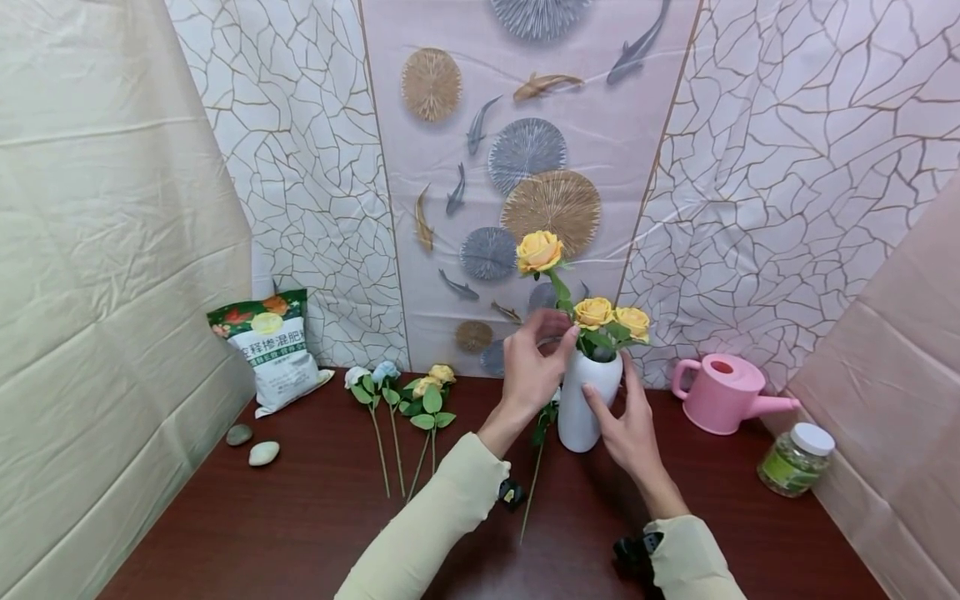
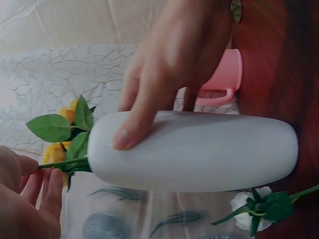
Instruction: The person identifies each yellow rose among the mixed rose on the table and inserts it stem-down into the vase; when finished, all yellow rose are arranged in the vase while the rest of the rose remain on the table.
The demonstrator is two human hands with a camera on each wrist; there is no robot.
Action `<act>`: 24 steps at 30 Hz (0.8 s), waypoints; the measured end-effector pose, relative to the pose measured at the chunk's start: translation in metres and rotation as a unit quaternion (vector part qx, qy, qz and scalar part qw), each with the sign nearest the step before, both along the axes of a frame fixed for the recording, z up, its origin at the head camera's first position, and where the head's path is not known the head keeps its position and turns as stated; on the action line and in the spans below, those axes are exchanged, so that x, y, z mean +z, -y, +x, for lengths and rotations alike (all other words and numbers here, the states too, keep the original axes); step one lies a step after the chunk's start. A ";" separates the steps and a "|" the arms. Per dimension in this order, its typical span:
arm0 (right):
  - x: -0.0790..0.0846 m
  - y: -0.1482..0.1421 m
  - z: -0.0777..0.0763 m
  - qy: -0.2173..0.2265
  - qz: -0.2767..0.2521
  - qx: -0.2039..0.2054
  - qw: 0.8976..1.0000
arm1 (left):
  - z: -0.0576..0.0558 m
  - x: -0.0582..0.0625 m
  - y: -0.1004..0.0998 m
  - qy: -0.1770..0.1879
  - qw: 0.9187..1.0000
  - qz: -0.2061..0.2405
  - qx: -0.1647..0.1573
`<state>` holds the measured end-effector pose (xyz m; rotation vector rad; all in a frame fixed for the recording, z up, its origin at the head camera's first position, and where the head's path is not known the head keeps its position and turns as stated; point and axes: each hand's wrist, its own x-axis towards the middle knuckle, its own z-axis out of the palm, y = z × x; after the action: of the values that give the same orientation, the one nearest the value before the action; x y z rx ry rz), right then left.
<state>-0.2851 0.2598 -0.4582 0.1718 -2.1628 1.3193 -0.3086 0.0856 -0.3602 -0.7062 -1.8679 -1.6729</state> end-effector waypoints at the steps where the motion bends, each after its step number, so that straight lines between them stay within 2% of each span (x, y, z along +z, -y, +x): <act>1: 0.000 0.000 0.000 0.000 0.001 0.000 1.000 | 0.000 -0.003 -0.001 0.002 1.000 -0.006 0.001; 7: 0.000 0.000 -0.001 -0.001 0.006 -0.004 1.000 | -0.005 -0.013 -0.007 0.021 0.999 -0.030 0.010; 14: 0.000 0.000 0.001 0.000 0.006 0.003 1.000 | -0.013 -0.021 -0.012 0.076 0.995 -0.053 0.033; 20: 0.001 0.001 0.002 -0.003 0.006 0.006 1.000 | -0.015 -0.020 -0.011 0.077 0.994 -0.074 0.037; 24: 0.001 0.000 0.002 0.000 0.004 0.003 1.000 | -0.015 -0.017 -0.009 0.073 0.994 -0.065 0.038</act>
<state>-0.2827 0.2600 -0.4569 0.1820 -2.1684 1.3152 -0.3234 0.0948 -0.3774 -0.5692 -2.0950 -1.6040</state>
